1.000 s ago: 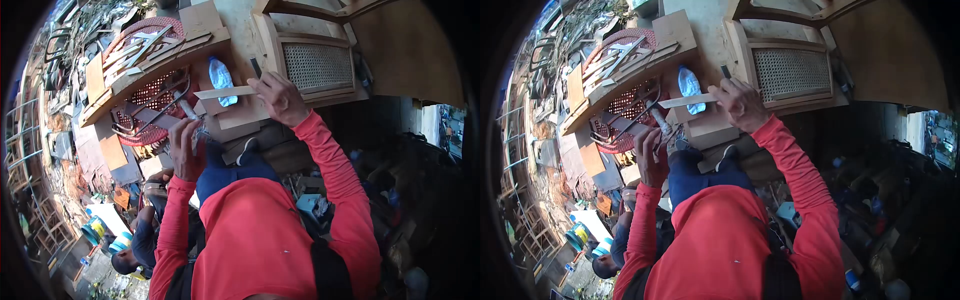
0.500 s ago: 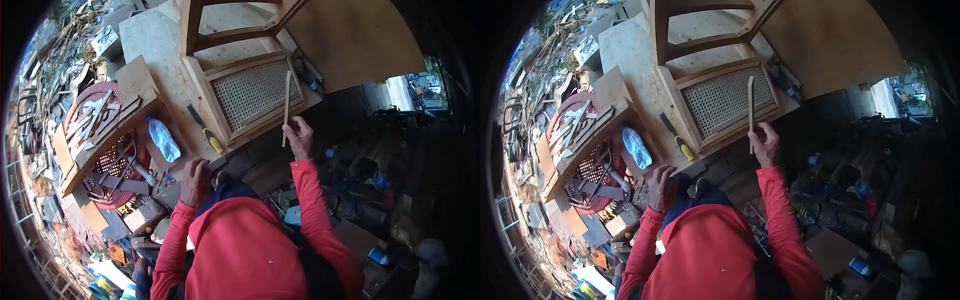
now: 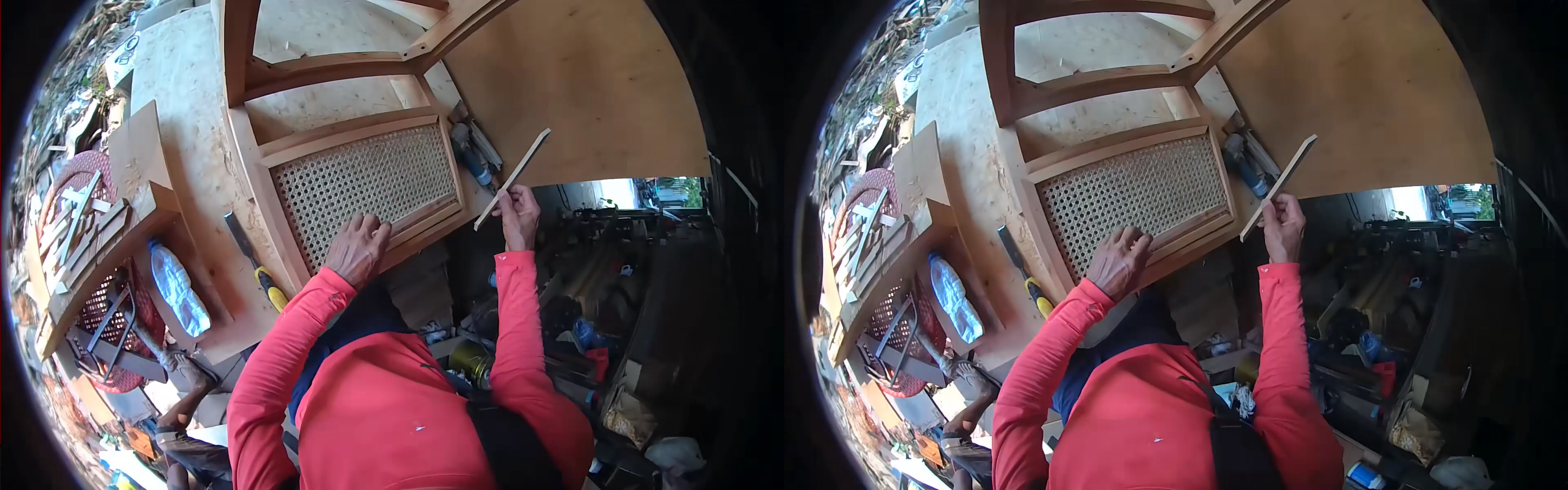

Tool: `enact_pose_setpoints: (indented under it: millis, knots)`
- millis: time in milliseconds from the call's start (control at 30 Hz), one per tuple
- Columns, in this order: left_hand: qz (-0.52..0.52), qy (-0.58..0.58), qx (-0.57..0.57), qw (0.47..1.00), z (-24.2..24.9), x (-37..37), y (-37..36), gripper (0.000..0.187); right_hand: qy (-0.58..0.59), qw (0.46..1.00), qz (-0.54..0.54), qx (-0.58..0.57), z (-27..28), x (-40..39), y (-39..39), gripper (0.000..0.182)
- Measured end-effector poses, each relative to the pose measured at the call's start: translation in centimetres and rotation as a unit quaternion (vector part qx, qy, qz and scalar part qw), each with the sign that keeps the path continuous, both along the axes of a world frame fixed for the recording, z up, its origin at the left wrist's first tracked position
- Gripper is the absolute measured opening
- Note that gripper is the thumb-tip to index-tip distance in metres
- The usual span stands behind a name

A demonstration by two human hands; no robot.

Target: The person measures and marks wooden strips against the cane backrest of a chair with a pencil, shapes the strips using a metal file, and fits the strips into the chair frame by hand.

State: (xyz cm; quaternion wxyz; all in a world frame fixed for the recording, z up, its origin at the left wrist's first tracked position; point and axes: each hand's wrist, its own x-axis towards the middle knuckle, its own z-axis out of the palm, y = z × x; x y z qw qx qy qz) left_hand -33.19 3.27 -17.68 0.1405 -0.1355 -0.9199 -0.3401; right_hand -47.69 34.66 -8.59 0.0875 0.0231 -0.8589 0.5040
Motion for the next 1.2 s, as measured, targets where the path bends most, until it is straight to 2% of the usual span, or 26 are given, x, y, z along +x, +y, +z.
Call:
enact_pose_setpoints:
  millis: [100,133,167,200,233,267,300,333,367,400,467,567,700,767,833,900,967,1033,1100,1133,1200]
  knots:
    - [0.028,0.004,-0.07,0.997,-2.3,-3.9,1.6,0.023,-0.003,0.999,0.026,-0.022,-5.4,-7.0,1.1,0.013]
    - [0.039,0.006,-0.085,0.996,-2.7,-4.7,2.1,0.023,0.046,0.997,0.025,0.061,-7.0,-8.9,1.4,0.015]
    - [0.044,-0.014,-0.093,0.995,-2.8,-3.3,3.4,0.023,0.036,0.998,0.018,0.042,-7.3,-9.1,3.4,0.017]
    - [0.066,-0.077,-0.098,0.99,-2.7,-2.4,4.8,0.024,0.005,0.998,0.056,-0.005,-7.7,-10.1,1.7,0.019]
    - [0.094,-0.06,-0.132,0.985,-2.4,-2.2,5.6,0.023,0.051,0.996,0.068,0.019,-9.3,-11.2,2.2,0.022]
    - [0.123,-0.053,-0.117,0.984,-3.0,-2.2,6.6,0.022,-0.003,0.998,0.064,0.015,-12.8,-13.8,4.2,0.024]
    - [0.159,-0.007,-0.125,0.979,-3.3,-2.2,7.1,0.02,-0.02,0.997,0.064,-0.026,-13.8,-14.6,3.9,0.026]
    - [0.178,-0.005,-0.127,0.976,-3.6,-2.1,7.5,0.022,0.041,0.993,0.106,-0.044,-15.4,-16.0,3.7,0.027]
    - [0.171,-0.043,-0.155,0.972,-2.7,-1.9,7.5,0.026,-0.039,0.98,0.157,-0.113,-17.3,-17.7,4.8,0.027]
    - [0.198,-0.058,-0.16,0.965,-2.2,-1.1,6.6,0.028,-0.054,0.984,0.165,-0.047,-15.8,-16.7,2.3,0.027]
    - [0.179,-0.093,-0.173,0.964,-2.1,-2.1,8.3,0.029,0.003,0.983,0.175,-0.059,-16.8,-17.7,4.8,0.03]
    - [0.215,-0.082,-0.164,0.959,-2.1,-2.0,9.4,0.031,-0.035,0.981,0.188,-0.043,-17.6,-18.7,6.2,0.031]
    - [0.226,-0.067,-0.148,0.96,-2.8,-1.5,10.0,0.042,0.023,0.979,0.193,-0.056,-16.4,-17.9,3.9,0.033]
    - [0.212,-0.095,-0.135,0.963,-2.7,-1.5,9.4,0.046,0.037,0.979,0.196,-0.047,-15.2,-17.4,2.7,0.034]
    - [0.167,-0.134,-0.094,0.972,-2.6,-2.1,9.8,0.045,-0.012,0.986,0.164,-0.033,-13.4,-16.9,2.0,0.034]
    - [0.213,-0.063,-0.026,0.975,-2.6,-2.1,10.2,0.032,-0.059,0.987,0.144,-0.04,-13.1,-17.8,2.2,0.033]
    - [0.249,-0.005,0.038,0.968,0.4,-0.6,9.1,0.025,0.022,0.987,0.147,-0.052,-13.3,-18.7,1.9,0.032]
    - [0.338,0.014,0.058,0.939,5.6,1.8,6.1,0.017,0.074,0.987,0.137,-0.032,-11.2,-17.7,0.2,0.031]
    - [0.475,0.055,0.055,0.877,7.7,4.9,2.5,0.016,0.033,0.986,0.154,-0.049,-11.8,-18.1,1.3,0.032]
    - [0.542,0.052,0.01,0.839,7.5,6.5,0.6,0.016,0.021,0.985,0.158,-0.062,-12.3,-18.5,1.5,0.033]
    - [0.59,0.041,-0.059,0.805,4.5,9.8,-4.0,0.017,-0.009,0.981,0.186,-0.048,-13.0,-18.7,2.1,0.03]
